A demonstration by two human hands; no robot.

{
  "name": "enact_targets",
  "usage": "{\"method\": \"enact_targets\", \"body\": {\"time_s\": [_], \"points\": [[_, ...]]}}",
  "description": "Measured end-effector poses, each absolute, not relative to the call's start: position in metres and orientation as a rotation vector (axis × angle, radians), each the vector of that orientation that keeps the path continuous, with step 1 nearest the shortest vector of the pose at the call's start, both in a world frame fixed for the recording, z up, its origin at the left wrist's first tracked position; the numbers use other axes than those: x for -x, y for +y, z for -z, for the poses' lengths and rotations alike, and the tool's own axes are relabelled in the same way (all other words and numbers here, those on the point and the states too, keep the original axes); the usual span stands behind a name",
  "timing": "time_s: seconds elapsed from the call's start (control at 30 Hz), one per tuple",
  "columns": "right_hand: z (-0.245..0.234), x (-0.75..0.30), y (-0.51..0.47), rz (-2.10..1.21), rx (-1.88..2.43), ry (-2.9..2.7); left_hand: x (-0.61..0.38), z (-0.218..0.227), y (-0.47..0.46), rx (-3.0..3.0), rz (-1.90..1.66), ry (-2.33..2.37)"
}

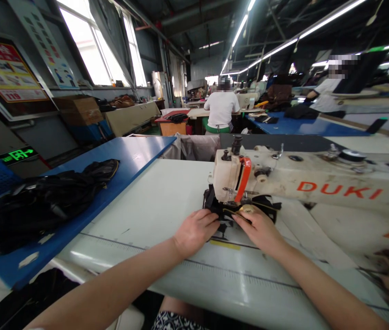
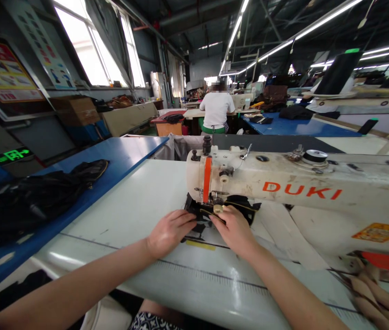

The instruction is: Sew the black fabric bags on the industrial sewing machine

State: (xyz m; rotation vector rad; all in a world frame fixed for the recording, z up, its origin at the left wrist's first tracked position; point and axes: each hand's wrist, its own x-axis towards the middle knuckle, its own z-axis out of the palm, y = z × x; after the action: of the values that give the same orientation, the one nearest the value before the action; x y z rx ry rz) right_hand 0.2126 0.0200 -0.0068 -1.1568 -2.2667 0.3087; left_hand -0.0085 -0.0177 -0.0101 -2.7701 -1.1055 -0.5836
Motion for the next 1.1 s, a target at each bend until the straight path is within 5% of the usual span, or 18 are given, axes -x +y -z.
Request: {"method": "enact_targets", "body": {"time_s": [0.27, 1.1], "points": [[0.011, -0.215, 0.023, -0.390, 1.111, -2.273, -0.006, 0.013, -0.002, 2.790, 0.225, -1.138], [0.019, -0.218, 0.017, -0.151, 1.015, -2.406, 0.009, 0.021, 0.003, 2.883, 0.422, -1.010]]}}
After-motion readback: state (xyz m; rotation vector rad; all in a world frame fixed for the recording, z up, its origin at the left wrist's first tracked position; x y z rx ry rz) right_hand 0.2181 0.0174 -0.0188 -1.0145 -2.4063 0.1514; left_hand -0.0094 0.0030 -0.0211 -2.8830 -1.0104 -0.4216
